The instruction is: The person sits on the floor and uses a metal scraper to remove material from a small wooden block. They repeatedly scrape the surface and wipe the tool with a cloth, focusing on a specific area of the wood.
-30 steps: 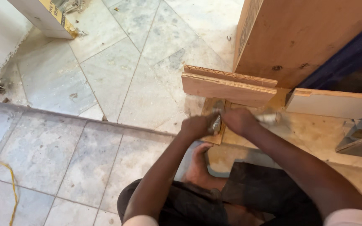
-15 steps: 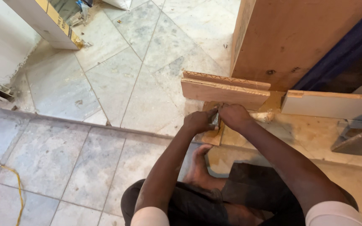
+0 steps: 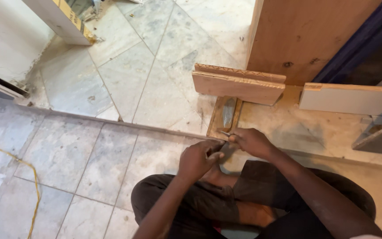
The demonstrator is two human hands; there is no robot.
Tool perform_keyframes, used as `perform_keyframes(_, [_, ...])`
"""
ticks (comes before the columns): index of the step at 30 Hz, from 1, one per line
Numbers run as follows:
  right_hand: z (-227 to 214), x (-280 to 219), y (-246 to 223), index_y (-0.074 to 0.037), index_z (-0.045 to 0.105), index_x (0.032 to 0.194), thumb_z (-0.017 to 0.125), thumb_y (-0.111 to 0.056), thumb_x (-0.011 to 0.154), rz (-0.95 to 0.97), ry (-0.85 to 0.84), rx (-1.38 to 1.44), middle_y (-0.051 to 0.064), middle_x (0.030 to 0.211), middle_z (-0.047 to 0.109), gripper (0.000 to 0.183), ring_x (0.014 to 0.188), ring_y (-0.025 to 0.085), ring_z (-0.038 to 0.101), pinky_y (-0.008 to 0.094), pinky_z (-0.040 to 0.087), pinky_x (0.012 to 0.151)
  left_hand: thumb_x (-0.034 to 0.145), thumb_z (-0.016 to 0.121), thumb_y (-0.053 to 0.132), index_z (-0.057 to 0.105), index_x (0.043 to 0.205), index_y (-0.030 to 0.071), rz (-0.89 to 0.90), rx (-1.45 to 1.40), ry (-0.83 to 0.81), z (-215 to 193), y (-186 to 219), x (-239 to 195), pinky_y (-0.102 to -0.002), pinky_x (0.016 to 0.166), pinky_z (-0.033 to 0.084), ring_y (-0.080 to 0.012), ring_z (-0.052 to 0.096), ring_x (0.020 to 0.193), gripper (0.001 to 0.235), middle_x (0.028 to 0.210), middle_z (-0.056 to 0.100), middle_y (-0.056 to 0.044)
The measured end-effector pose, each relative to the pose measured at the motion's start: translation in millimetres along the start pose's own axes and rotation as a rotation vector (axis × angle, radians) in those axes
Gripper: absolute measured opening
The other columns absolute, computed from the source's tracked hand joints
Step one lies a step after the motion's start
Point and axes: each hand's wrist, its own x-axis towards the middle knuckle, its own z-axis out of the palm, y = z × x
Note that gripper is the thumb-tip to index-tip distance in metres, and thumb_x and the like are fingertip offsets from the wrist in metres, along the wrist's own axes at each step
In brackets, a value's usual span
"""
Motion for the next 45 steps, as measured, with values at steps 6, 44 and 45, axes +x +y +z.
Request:
perform_keyframes(6, [-4.5,-28.7,2.6,-0.001,0.067,0.105,0.055,-0.051,0.101,-0.152,-0.13,0.894,0.0,0.071,0.055,0.052,0.061,0.009,0.05,0.026,0.044,0.057,0.091,0.078,0.015,0.074,0.122,0.0,-0.16,-0.808,0.203,36.3,20.0,0.4,-0.024,0.063,0.049,-0.0077,0.059,0.075,0.035,0.091,0.065,-0.003])
perform_keyframes(44, [-3.6,-93.1,-28.8,0.003,0.064,0.097,0.052,-0.049,0.104,-0.338,-0.177,1.05,0.004,0.071,0.056,0.054,0.057,0.008,0.045,0.024,0.039,0.052,0.099,0.064,0.018,0.074,0.108,-0.002,0.032,-0.991,0.41,26.9,101.3,-43.0,-0.022,0.057,0.045,-0.0052,0.056,0.067,0.024,0.101,0.067,-0.004])
perform_keyframes(45, [-3.4,-92.9,-28.9,0.003,0.064,0.096,0.051,-0.049,0.105,-0.354,-0.173,1.027,0.004,0.07,0.057,0.054,0.057,0.008,0.046,0.024,0.039,0.052,0.1,0.064,0.017,0.074,0.108,-0.002,0.032,-0.997,0.419,28.7,100.3,-43.2,-0.021,0.057,0.045,-0.0043,0.056,0.067,0.023,0.1,0.067,-0.004])
